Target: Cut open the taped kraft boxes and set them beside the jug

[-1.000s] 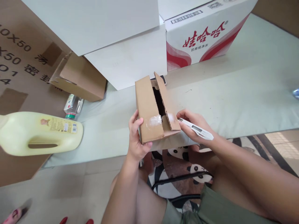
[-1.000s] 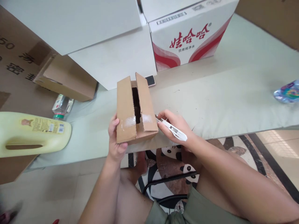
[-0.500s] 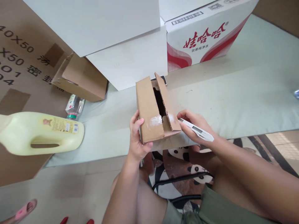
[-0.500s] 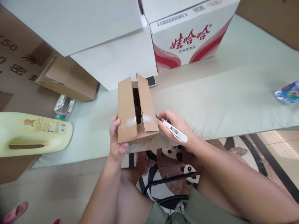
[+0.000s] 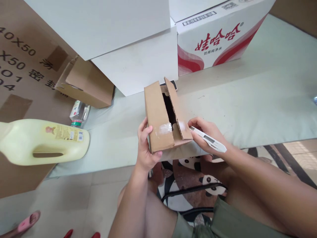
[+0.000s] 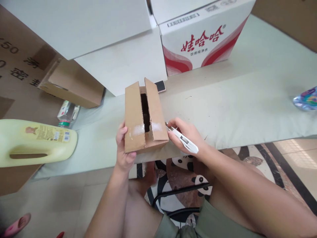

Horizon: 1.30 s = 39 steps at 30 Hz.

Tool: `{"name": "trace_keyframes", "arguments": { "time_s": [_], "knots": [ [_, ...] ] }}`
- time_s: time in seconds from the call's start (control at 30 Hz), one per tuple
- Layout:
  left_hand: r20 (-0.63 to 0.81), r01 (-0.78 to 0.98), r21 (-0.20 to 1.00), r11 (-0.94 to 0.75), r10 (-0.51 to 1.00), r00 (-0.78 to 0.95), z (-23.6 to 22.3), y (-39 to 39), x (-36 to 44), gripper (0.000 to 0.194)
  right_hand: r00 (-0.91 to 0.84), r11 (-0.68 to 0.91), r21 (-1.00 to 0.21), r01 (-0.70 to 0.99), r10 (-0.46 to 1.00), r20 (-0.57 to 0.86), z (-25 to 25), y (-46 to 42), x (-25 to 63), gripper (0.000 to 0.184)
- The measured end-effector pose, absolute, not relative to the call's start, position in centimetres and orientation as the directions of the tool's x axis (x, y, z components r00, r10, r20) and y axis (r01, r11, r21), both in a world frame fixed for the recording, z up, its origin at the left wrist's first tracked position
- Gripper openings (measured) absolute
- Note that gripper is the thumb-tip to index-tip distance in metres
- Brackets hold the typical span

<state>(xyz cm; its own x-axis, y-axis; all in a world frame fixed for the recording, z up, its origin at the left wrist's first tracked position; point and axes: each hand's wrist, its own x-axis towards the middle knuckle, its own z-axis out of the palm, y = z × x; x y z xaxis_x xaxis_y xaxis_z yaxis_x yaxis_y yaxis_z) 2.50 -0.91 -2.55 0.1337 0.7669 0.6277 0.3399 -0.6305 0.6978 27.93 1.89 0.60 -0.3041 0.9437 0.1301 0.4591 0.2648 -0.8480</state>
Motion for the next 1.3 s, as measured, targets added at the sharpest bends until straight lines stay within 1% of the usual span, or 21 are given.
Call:
{"name": "trace_keyframes", "arguments": {
  "time_s": [0.33,0.63,0.83,1.07,1.3],
  "knots": [
    [0.612,0.351,0.709,-0.612,0.781,0.126,-2.4,-1.0,2.5,0.069,-0.312,0.310,-0.841,0.444,0.933,0.179,0.4,1.9,28.0,0.020],
    [0.601,0.361,0.713,-0.601,0.789,0.126,-2.3,-1.0,2.5,0.070,-0.318,0.273,-0.849,0.452,0.939,0.133,0.5,1.9,27.9,0.021],
    [0.610,0.364,0.699,-0.616,0.779,0.146,-2.5,-0.9,2.4,0.069,-0.303,0.292,-0.842,0.454,0.939,0.162,0.5,1.9,27.7,0.020],
    [0.616,0.361,0.701,-0.616,0.777,0.129,-2.7,-0.6,2.9,0.071,-0.276,0.308,-0.842,0.444,0.940,0.199,0.3,1.8,27.9,0.022],
    [0.624,0.388,0.688,-0.613,0.773,0.115,-2.5,-0.5,3.5,0.070,-0.272,0.277,-0.859,0.431,0.947,0.169,1.0,1.5,28.4,0.020]
  ]
}}
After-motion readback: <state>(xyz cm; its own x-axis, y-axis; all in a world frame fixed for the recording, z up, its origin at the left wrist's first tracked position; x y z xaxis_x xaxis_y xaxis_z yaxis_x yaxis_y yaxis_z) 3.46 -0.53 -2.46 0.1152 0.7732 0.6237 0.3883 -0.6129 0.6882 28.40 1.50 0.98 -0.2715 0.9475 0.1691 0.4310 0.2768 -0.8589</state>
